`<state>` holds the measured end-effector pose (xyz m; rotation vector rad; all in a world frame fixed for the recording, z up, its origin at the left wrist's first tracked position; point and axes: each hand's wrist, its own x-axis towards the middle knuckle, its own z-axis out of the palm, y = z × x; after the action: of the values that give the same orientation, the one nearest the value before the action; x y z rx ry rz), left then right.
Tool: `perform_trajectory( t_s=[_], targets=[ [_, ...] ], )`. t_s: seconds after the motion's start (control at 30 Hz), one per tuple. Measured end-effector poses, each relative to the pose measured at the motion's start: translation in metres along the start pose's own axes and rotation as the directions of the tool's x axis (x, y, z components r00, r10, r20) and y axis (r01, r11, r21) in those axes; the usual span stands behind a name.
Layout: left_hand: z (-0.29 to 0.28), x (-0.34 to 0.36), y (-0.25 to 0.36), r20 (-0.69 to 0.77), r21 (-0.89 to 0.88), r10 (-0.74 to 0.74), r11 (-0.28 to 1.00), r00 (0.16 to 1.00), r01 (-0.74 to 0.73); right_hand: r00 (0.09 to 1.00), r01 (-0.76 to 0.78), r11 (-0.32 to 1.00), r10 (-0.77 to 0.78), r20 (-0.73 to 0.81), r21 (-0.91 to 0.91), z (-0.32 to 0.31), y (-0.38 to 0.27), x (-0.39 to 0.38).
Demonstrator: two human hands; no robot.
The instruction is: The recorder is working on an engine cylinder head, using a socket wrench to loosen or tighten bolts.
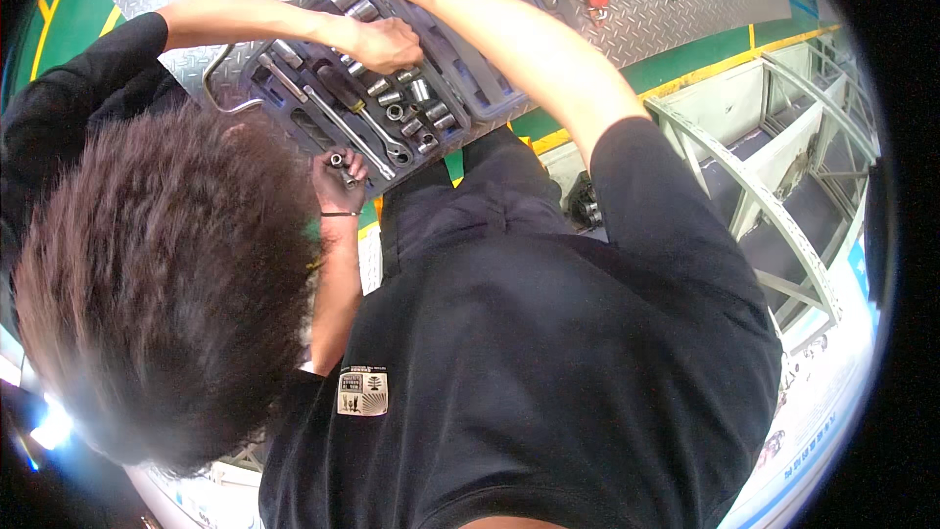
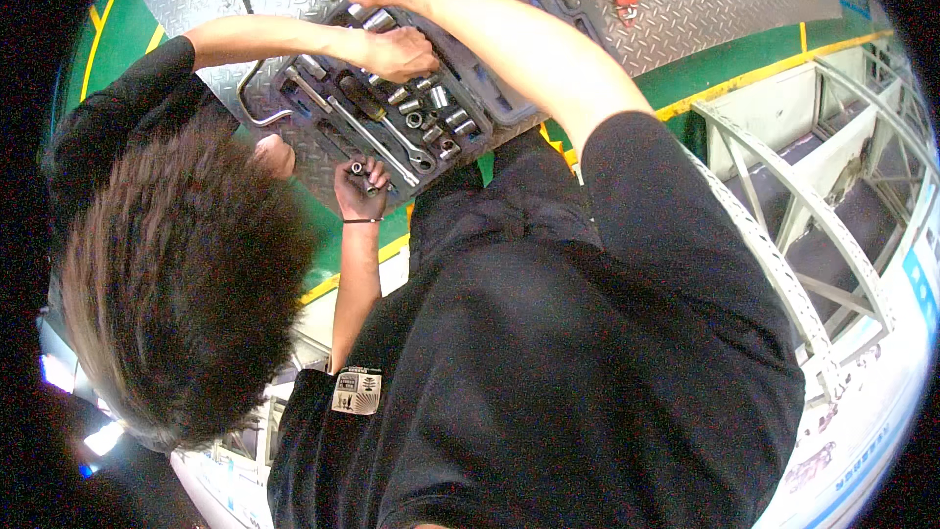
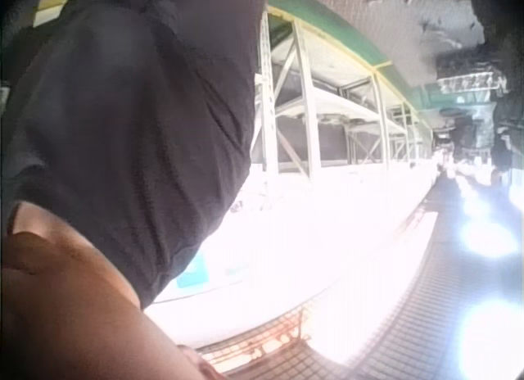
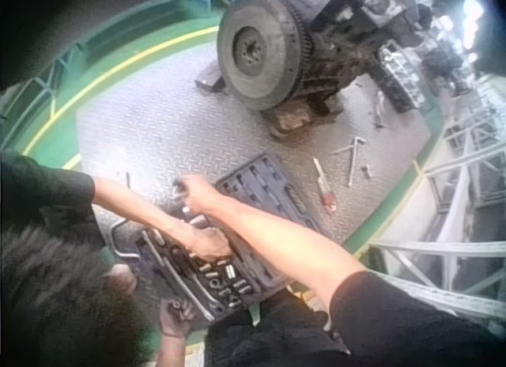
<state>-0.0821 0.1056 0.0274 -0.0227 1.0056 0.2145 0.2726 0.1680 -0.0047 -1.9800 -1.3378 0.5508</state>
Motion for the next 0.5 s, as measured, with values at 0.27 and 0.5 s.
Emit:
perform_trajectory(
  t_s=[0.27, 0.5],
  targets=[
    [-0.002, -0.007, -0.012, -0.068, -0.034, 0.008, 0.999, 0.998, -0.010, 0.971, 0.196, 0.980, -0.200, 0.129, 0.047, 0.037, -0.005, -0.011],
    [-0.011, 0.000, -0.018, -0.109, -0.042, -0.006, 0.999, 0.994, 0.001, 0.974, 0.203, 0.979, -0.201, 0.102, -0.001, 0.054, 0.000, -0.019]
  ],
)
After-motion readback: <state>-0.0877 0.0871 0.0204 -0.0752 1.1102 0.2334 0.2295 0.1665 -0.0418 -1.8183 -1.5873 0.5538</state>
